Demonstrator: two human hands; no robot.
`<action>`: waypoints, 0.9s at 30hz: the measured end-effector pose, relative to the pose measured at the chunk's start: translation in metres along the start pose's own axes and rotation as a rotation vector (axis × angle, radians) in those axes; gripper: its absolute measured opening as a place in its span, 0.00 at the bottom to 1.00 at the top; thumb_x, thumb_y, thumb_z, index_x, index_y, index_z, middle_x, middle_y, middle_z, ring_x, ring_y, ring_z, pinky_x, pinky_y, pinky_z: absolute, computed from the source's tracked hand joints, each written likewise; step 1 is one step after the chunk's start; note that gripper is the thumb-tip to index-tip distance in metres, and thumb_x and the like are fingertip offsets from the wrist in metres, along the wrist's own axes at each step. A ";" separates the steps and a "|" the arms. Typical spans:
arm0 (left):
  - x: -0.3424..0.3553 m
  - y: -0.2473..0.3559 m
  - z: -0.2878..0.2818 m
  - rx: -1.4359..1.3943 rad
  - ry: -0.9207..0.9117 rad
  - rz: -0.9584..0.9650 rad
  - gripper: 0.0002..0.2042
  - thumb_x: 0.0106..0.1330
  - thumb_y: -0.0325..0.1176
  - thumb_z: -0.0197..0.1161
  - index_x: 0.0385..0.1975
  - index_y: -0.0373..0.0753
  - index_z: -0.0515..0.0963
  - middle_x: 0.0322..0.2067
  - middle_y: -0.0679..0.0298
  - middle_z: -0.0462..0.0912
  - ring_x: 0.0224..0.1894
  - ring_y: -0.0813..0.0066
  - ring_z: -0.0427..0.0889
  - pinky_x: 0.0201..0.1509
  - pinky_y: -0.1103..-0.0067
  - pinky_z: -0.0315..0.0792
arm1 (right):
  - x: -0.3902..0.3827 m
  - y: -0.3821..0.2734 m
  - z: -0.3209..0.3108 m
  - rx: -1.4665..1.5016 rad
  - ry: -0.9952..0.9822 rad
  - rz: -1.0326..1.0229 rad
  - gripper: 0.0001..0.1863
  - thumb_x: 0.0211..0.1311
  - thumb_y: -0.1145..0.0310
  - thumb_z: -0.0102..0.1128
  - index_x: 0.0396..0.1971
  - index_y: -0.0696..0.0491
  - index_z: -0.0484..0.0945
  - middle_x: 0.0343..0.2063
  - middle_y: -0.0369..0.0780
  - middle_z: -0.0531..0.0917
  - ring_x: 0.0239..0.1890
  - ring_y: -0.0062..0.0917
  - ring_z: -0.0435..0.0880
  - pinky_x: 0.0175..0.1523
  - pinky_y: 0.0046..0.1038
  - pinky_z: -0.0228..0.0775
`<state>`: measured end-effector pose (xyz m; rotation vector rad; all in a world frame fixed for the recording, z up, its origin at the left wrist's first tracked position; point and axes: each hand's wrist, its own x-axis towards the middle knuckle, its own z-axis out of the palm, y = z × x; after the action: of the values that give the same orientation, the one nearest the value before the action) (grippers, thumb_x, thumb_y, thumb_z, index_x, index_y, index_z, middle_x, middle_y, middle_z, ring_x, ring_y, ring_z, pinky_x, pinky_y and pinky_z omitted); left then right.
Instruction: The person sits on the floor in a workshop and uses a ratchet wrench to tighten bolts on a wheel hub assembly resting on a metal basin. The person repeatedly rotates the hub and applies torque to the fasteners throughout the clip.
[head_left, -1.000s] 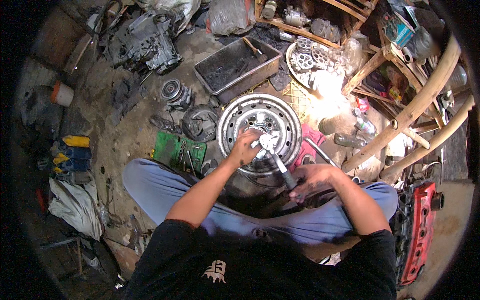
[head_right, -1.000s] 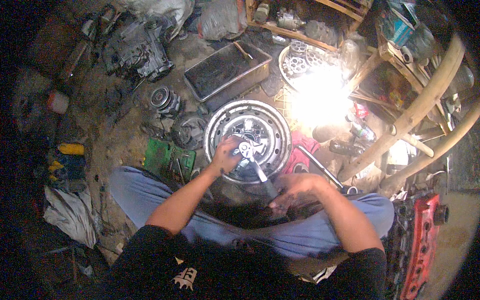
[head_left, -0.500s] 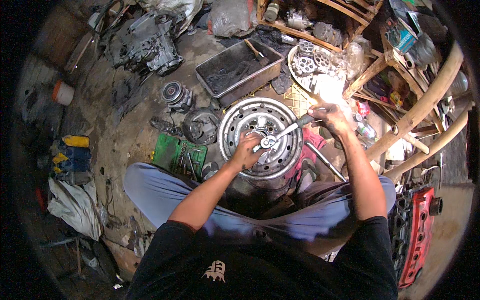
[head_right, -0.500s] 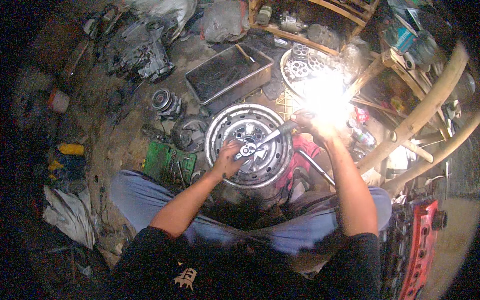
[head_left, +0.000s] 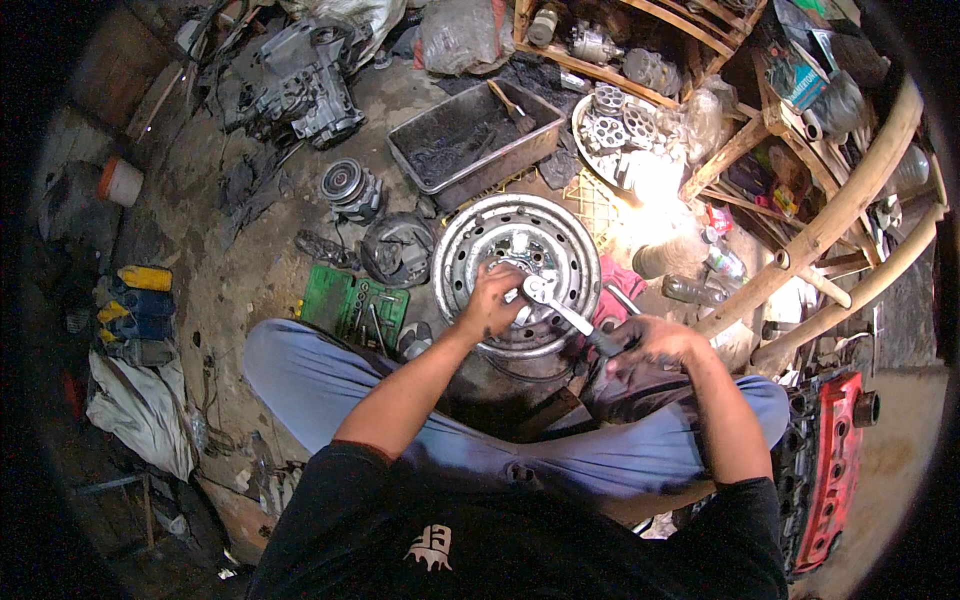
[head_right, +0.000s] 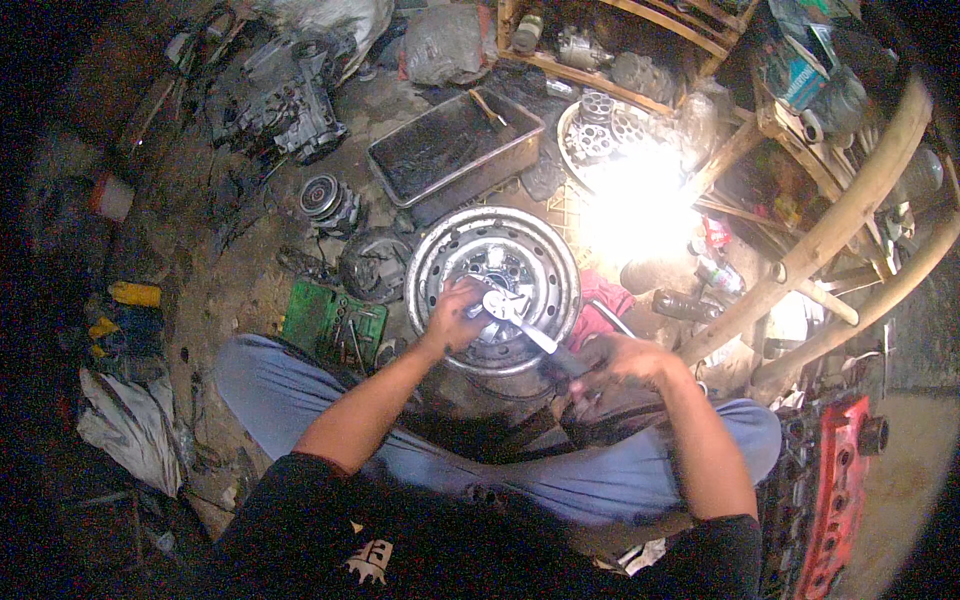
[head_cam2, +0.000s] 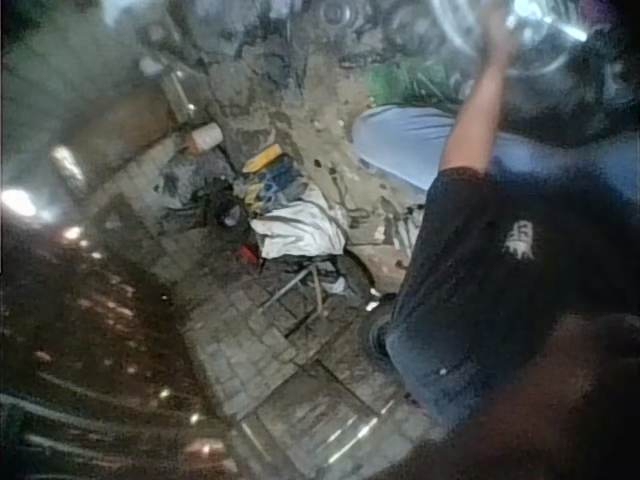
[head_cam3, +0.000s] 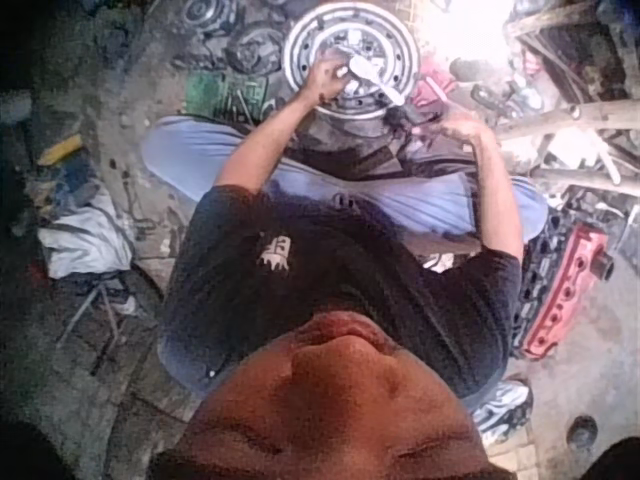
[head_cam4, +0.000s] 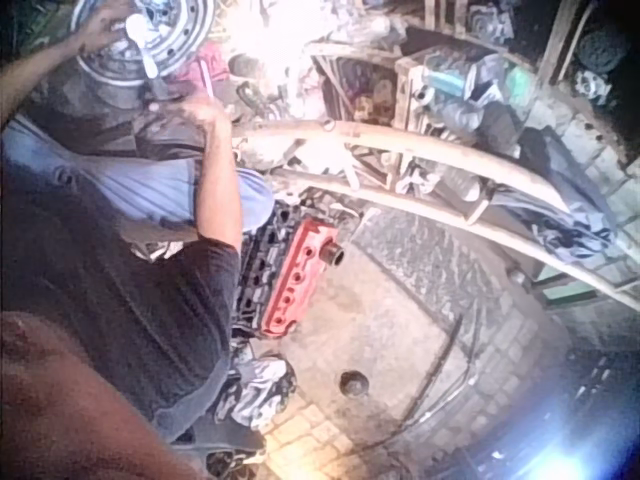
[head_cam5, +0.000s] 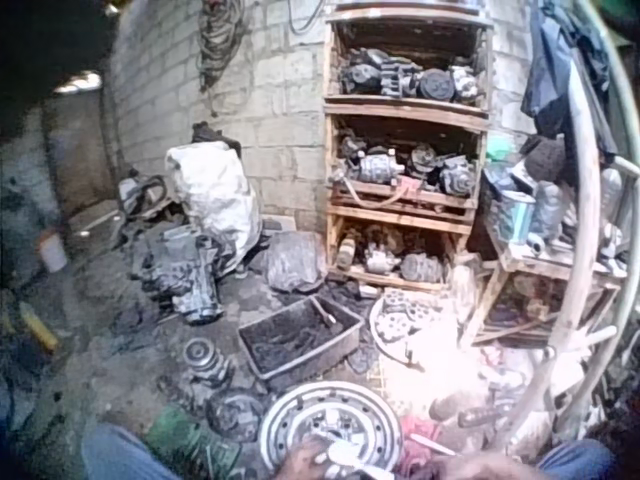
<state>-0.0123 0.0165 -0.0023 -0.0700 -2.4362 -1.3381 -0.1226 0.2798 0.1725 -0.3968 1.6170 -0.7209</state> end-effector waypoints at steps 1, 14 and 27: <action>0.002 0.001 -0.001 0.004 0.005 0.018 0.12 0.51 0.29 0.70 0.36 0.38 0.81 0.35 0.62 0.83 0.45 0.64 0.80 0.65 0.63 0.55 | 0.007 0.017 -0.018 0.028 0.035 0.016 0.21 0.53 0.67 0.72 0.45 0.61 0.80 0.30 0.40 0.86 0.29 0.24 0.85 0.36 0.25 0.79; 0.001 -0.002 0.000 0.013 -0.011 0.008 0.13 0.53 0.37 0.71 0.37 0.41 0.82 0.39 0.63 0.84 0.48 0.65 0.79 0.66 0.61 0.54 | 0.149 -0.066 -0.104 0.233 0.630 -0.253 0.22 0.48 0.69 0.77 0.42 0.60 0.78 0.25 0.36 0.81 0.22 0.20 0.78 0.30 0.19 0.75; -0.003 -0.009 0.007 -0.027 0.099 0.090 0.14 0.50 0.33 0.73 0.37 0.42 0.83 0.41 0.62 0.84 0.52 0.64 0.79 0.70 0.59 0.50 | 0.218 -0.143 -0.036 -0.330 0.721 -0.349 0.31 0.41 0.58 0.78 0.45 0.61 0.80 0.40 0.47 0.85 0.42 0.31 0.83 0.49 0.30 0.74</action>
<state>-0.0129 0.0179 -0.0138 -0.1168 -2.3054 -1.3040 -0.2174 0.0450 0.1026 -0.7265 2.3982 -0.9231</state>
